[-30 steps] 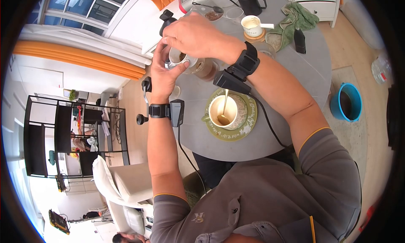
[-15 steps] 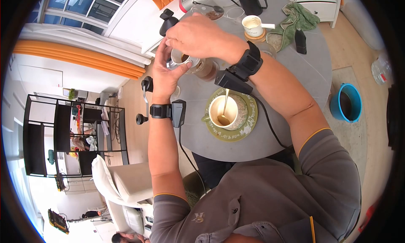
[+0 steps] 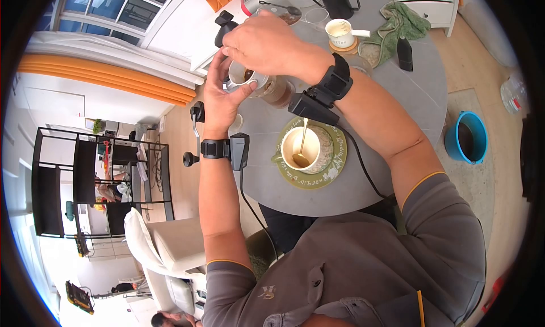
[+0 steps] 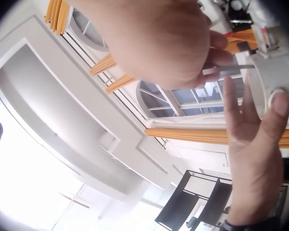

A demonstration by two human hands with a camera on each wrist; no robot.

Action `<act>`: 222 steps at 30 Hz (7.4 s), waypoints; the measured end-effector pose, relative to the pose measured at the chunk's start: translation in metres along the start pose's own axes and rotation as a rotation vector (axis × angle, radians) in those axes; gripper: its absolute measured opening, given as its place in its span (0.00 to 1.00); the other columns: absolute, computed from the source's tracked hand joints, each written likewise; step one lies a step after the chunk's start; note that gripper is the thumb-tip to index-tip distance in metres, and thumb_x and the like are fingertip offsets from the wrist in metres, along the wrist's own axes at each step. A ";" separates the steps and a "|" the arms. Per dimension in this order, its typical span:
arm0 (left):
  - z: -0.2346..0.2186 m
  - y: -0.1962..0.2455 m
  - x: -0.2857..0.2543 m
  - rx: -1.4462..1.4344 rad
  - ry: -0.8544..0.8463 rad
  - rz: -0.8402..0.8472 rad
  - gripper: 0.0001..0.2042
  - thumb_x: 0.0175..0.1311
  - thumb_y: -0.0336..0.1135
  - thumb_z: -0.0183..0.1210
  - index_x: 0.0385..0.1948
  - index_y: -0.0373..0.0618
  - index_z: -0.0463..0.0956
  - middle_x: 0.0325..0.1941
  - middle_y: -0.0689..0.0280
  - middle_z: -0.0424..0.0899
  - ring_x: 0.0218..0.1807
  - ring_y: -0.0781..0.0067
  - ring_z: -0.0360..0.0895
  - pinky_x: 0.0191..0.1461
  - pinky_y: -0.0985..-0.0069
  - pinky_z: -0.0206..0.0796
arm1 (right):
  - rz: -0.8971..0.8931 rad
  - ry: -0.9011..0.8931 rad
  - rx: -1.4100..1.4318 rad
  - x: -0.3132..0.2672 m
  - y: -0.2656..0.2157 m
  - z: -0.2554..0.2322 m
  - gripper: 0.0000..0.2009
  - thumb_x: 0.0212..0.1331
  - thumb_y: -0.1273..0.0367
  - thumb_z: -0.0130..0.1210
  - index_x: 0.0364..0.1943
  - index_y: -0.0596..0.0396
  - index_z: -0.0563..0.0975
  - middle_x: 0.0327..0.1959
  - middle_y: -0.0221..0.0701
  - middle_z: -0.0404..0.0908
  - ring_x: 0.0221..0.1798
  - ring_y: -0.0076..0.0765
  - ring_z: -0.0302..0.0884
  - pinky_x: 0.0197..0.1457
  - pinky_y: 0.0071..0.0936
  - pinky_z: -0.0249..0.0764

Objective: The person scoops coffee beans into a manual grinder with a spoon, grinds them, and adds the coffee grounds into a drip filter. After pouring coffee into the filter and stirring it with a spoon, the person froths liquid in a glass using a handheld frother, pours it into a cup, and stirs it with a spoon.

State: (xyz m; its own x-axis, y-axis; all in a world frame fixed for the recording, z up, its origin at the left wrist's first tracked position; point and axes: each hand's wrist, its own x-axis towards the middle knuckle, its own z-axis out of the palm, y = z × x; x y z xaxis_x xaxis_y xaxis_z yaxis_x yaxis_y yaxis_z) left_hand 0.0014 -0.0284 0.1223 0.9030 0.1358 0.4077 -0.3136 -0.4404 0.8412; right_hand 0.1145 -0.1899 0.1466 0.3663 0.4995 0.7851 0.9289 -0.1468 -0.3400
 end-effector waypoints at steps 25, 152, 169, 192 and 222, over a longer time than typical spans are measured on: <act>-0.001 -0.002 0.000 0.059 -0.016 0.028 0.48 0.47 0.25 0.77 0.74 0.40 0.59 0.65 0.55 0.79 0.68 0.65 0.73 0.73 0.64 0.63 | 0.035 -0.070 0.065 0.001 -0.001 -0.006 0.15 0.70 0.61 0.52 0.28 0.51 0.82 0.22 0.37 0.82 0.32 0.50 0.82 0.48 0.48 0.73; 0.000 0.002 0.000 0.285 -0.005 0.095 0.48 0.45 0.22 0.76 0.74 0.43 0.62 0.69 0.58 0.76 0.71 0.64 0.72 0.76 0.64 0.61 | 0.047 -0.159 0.065 0.004 -0.002 -0.013 0.13 0.69 0.61 0.53 0.29 0.49 0.84 0.22 0.33 0.83 0.33 0.46 0.82 0.52 0.44 0.71; 0.000 0.001 0.000 0.244 -0.010 0.078 0.47 0.46 0.24 0.76 0.74 0.39 0.62 0.69 0.55 0.75 0.72 0.63 0.71 0.75 0.65 0.61 | 0.024 -0.138 0.047 0.004 0.000 -0.014 0.13 0.64 0.61 0.51 0.32 0.49 0.86 0.30 0.38 0.87 0.38 0.46 0.86 0.43 0.45 0.79; 0.002 0.004 -0.001 0.214 -0.015 0.095 0.47 0.46 0.23 0.75 0.74 0.41 0.62 0.67 0.57 0.78 0.69 0.64 0.73 0.75 0.64 0.61 | 0.027 -0.065 0.049 0.002 0.007 -0.005 0.14 0.68 0.61 0.53 0.29 0.55 0.82 0.24 0.42 0.81 0.34 0.54 0.81 0.43 0.47 0.76; 0.008 -0.026 -0.012 0.134 0.043 -0.048 0.48 0.45 0.36 0.81 0.71 0.35 0.64 0.69 0.54 0.75 0.70 0.61 0.73 0.74 0.66 0.63 | 0.169 -0.009 0.144 0.007 -0.017 -0.076 0.14 0.63 0.63 0.58 0.31 0.61 0.83 0.33 0.50 0.85 0.40 0.57 0.85 0.45 0.48 0.78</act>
State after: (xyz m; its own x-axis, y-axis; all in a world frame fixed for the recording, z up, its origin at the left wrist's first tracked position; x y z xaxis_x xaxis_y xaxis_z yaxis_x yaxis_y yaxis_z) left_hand 0.0014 -0.0255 0.0928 0.9017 0.1956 0.3856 -0.2261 -0.5468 0.8061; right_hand 0.1055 -0.2487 0.1968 0.5149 0.4858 0.7063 0.8367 -0.1055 -0.5374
